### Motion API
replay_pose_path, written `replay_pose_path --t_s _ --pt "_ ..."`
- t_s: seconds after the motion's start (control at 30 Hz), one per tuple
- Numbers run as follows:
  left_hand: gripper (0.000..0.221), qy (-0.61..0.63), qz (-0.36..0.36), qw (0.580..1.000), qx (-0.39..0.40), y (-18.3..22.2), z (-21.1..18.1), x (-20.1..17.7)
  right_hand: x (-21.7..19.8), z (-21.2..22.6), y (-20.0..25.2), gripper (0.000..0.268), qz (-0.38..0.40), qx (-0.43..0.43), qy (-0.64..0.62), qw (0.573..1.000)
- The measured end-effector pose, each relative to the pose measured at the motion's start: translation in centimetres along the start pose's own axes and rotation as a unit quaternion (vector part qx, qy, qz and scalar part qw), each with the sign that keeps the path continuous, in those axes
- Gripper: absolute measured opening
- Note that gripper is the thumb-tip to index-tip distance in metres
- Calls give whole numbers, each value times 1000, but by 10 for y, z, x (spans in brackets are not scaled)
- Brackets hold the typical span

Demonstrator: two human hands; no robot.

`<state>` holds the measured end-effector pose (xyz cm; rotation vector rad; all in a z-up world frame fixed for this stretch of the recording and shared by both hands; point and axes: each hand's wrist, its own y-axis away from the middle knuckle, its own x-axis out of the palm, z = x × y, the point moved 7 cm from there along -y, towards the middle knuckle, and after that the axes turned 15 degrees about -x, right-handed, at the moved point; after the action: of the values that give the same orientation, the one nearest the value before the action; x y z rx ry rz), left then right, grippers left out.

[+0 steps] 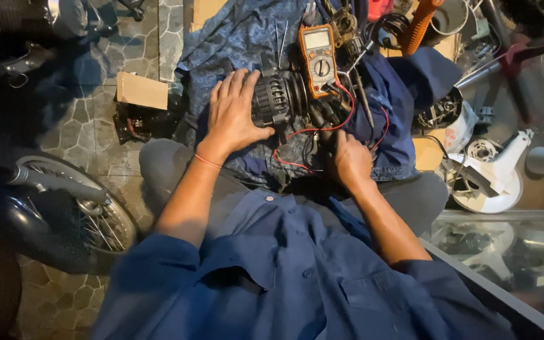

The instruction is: Using a digital multimeter to check the diodes and electrical continuity of an alternator

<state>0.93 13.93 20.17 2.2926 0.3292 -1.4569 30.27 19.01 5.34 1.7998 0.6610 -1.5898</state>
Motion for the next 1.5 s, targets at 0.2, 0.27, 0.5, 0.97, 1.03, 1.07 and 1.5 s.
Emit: replay_pose_path --t_s 0.2,0.27,0.5,0.97,1.03,1.07,1.5 --pt "121 10 1 1000 3 2 2 -1 -23 -25 -9 49 59 -14 -277 959" --pt "122 -1 2 1000 -2 1 2 3 -29 -33 -9 49 81 -4 -321 943" --pt "123 -6 2 1000 -5 0 0 3 -49 -40 -7 49 153 25 -393 907" --pt "124 -26 -2 1000 -10 2 -1 7 -47 -15 10 35 50 35 -188 980" --pt "123 -27 -5 1000 -7 3 -2 7 -58 -13 9 39 -11 25 -178 984" --pt "123 -28 -3 1000 -8 3 -2 6 -73 -11 6 35 -45 11 -182 982" --pt "122 -14 -9 1000 -9 5 -3 5 8 18 -107 21 -74 -24 -86 993"
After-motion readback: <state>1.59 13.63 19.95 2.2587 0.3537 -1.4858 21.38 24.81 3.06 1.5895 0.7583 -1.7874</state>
